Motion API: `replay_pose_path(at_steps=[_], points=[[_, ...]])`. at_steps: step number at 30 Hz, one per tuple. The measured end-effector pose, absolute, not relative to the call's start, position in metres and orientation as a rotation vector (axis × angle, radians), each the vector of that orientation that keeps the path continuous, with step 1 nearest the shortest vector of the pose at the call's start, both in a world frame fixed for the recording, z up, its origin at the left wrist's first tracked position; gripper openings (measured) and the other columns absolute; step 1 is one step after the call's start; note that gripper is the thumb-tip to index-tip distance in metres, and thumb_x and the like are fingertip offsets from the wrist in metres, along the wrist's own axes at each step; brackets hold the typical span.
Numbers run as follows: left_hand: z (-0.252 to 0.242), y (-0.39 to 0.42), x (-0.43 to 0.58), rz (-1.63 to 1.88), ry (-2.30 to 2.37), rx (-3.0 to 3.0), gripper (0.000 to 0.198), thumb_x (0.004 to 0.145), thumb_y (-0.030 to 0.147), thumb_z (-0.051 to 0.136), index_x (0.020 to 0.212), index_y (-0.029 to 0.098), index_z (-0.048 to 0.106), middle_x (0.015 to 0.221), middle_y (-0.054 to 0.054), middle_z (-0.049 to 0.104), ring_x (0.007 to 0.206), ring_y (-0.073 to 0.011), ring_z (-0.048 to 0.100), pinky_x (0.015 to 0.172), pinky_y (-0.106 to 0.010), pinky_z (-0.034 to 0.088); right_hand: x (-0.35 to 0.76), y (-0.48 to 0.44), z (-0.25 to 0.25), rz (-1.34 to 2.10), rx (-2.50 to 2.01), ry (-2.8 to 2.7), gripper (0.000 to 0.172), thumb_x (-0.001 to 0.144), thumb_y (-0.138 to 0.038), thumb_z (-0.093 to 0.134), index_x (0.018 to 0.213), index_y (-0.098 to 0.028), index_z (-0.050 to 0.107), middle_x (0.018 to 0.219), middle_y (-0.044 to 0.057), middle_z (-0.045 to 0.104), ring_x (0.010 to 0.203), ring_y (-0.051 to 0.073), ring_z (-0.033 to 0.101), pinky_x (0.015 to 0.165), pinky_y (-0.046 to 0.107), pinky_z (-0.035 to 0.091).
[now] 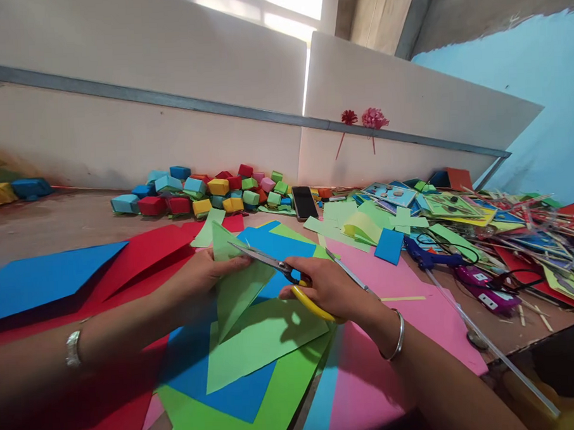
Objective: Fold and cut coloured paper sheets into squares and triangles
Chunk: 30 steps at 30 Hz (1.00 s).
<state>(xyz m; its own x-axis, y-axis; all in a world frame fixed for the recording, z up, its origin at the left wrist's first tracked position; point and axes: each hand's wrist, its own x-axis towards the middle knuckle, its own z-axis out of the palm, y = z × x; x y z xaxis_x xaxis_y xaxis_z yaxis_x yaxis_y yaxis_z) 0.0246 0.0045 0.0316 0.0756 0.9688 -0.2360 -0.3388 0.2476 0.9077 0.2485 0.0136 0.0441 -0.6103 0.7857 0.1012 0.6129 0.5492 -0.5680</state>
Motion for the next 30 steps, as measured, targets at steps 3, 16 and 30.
replay_pose_path(at_steps=[3,16,30], points=[[0.0296,0.0037,0.0241,1.137,1.018,0.792,0.023,0.063,0.016,0.085,0.082,0.014,0.073,0.077,-0.008,0.078,0.064,-0.0215,0.072,0.062,-0.03,0.059,0.2475,0.0135,0.0418,0.732,-1.14,-2.433,0.038,0.086,-0.056,0.066,0.097,-0.02,0.062,0.068,-0.005,0.046,0.062,0.011,0.036,0.056,0.023,0.027],[0.0332,0.0013,0.0257,1.138,0.954,0.779,0.019,0.064,0.012,0.082,0.081,0.014,0.074,0.076,-0.007,0.078,0.064,-0.0213,0.072,0.065,-0.031,0.06,0.2472,0.0119,0.041,0.673,-1.165,-2.399,0.049,0.083,-0.063,0.066,0.103,-0.018,0.066,0.065,-0.006,0.045,0.061,0.011,0.035,0.055,0.023,0.028],[0.0386,-0.0004,0.0237,1.1,1.008,0.761,0.011,0.068,0.011,0.079,0.077,0.014,0.073,0.072,-0.007,0.076,0.059,-0.0197,0.07,0.06,-0.029,0.057,0.2457,0.01,0.0395,0.649,-1.098,-2.405,0.049,0.085,-0.068,0.058,0.089,-0.019,0.061,0.063,-0.007,0.042,0.058,0.01,0.035,0.054,0.023,0.027]])
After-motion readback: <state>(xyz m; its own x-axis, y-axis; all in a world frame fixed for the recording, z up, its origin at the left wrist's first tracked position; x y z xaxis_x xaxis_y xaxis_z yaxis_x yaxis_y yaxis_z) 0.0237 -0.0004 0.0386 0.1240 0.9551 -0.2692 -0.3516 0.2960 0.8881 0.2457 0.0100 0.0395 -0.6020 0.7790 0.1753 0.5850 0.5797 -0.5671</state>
